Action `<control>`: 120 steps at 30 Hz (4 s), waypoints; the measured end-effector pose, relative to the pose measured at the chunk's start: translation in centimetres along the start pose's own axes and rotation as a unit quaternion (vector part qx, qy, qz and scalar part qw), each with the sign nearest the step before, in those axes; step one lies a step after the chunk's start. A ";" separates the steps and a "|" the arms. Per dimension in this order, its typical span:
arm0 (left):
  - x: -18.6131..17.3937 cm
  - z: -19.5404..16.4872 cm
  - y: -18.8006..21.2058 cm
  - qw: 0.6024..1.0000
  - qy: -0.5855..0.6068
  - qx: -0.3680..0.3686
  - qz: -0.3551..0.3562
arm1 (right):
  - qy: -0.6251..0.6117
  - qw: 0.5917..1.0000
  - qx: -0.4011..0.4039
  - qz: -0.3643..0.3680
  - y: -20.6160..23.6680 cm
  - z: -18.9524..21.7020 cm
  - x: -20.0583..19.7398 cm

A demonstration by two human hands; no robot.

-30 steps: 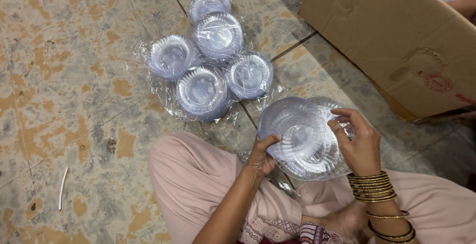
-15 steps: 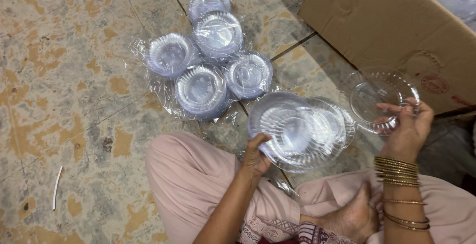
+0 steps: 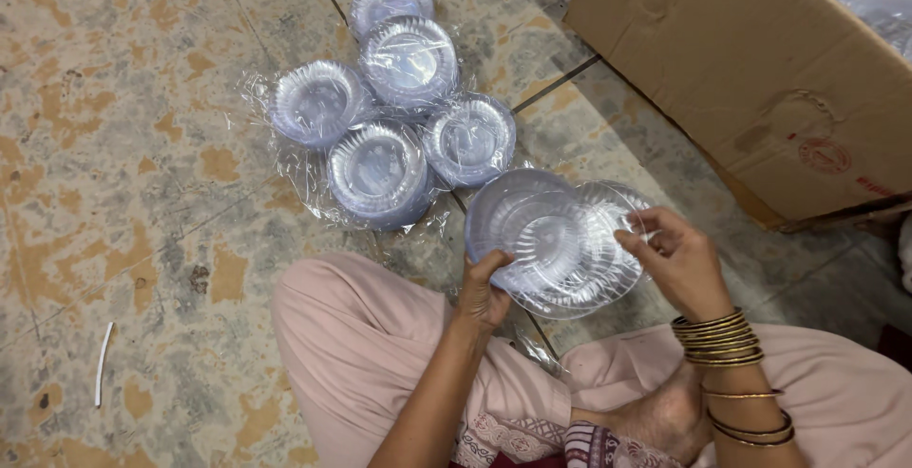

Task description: The person sits on the floor and stacks clear plastic plates one by one. They pick up individual plates from a pile and place them into a growing stack, occasionally handing a stack to another person.

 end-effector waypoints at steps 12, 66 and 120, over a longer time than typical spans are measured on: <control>-2.1 -0.6 -0.7 0.991 0.082 0.000 -0.105 | -0.005 0.957 -0.232 -0.171 3.8 6.3 -1.8; -0.6 -1.0 -0.5 0.991 0.094 0.030 -0.085 | -0.135 0.982 -0.076 -0.106 1.3 0.8 -3.6; 0.2 0.9 0.0 0.990 0.090 -0.063 -0.087 | -0.130 0.985 -0.063 -0.098 1.0 1.0 -2.6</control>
Point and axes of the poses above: each hand's wrist, its own y-axis away from the middle knuckle, its own x-axis out of the palm, z = x × y, the point moved 4 cm from there along -y, towards the middle knuckle, and after that the axes turned 14 degrees about z, right-handed, at the moved point
